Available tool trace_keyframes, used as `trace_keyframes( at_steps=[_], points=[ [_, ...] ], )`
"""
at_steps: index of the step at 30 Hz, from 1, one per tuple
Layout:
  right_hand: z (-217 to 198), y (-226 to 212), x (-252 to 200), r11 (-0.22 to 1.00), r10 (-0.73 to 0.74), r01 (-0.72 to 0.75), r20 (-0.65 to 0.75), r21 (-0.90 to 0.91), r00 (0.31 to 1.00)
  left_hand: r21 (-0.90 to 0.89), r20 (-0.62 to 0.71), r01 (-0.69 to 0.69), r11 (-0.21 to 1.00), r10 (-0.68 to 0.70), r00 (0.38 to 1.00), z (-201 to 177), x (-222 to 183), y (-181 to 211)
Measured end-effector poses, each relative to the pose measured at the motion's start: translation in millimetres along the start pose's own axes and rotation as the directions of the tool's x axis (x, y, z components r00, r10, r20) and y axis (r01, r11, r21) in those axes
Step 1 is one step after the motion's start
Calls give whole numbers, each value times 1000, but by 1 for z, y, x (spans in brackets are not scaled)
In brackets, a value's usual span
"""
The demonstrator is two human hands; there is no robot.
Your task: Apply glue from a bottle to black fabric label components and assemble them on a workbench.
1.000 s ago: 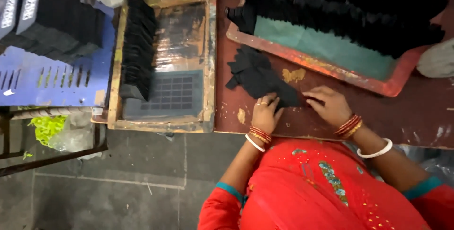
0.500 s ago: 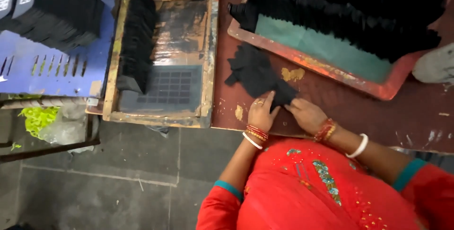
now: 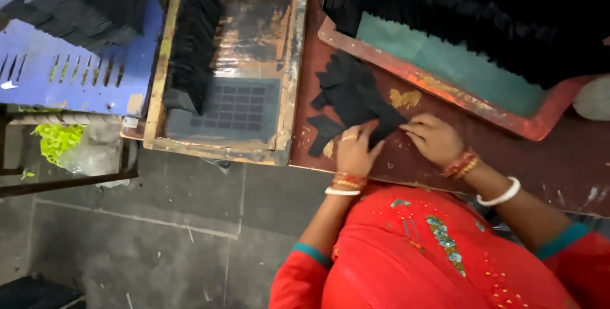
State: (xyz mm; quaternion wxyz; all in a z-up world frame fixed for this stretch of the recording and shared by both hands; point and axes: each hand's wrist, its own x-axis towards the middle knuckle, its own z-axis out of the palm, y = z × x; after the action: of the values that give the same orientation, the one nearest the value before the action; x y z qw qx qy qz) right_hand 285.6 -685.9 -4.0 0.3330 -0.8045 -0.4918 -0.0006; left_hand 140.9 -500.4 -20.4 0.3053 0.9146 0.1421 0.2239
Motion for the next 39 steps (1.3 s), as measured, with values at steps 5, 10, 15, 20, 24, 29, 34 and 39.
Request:
trace_keyframes(
  at_steps=[5,10,15,20,24,29,34,39],
  points=[
    [44,10,32,994,-75,86,162,-64,984,5,107,114,993,-114,988,24,3,-2],
    [39,12,3,981,-114,133,136,-140,984,95,172,150,984,-165,971,20,4,2],
    [10,31,-26,994,45,-24,205,-104,978,24,58,-23,999,21,998,-12,-4,-4],
    [-7,36,-27,987,160,-162,130,5,979,265,-165,167,950,-126,978,-69,-25,-39],
    [-5,27,-12,990,129,-135,120,44,984,204,-100,87,975,-68,993,-66,15,-2],
    [-27,-4,14,947,219,-257,197,191,955,167,127,65,984,-87,988,38,11,-5],
    [-2,38,7,662,441,-526,291,533,849,22,140,-52,998,48,989,25,-8,8],
    [22,47,14,661,416,-544,352,516,839,-41,129,21,999,-15,992,22,-11,1]
  ],
)
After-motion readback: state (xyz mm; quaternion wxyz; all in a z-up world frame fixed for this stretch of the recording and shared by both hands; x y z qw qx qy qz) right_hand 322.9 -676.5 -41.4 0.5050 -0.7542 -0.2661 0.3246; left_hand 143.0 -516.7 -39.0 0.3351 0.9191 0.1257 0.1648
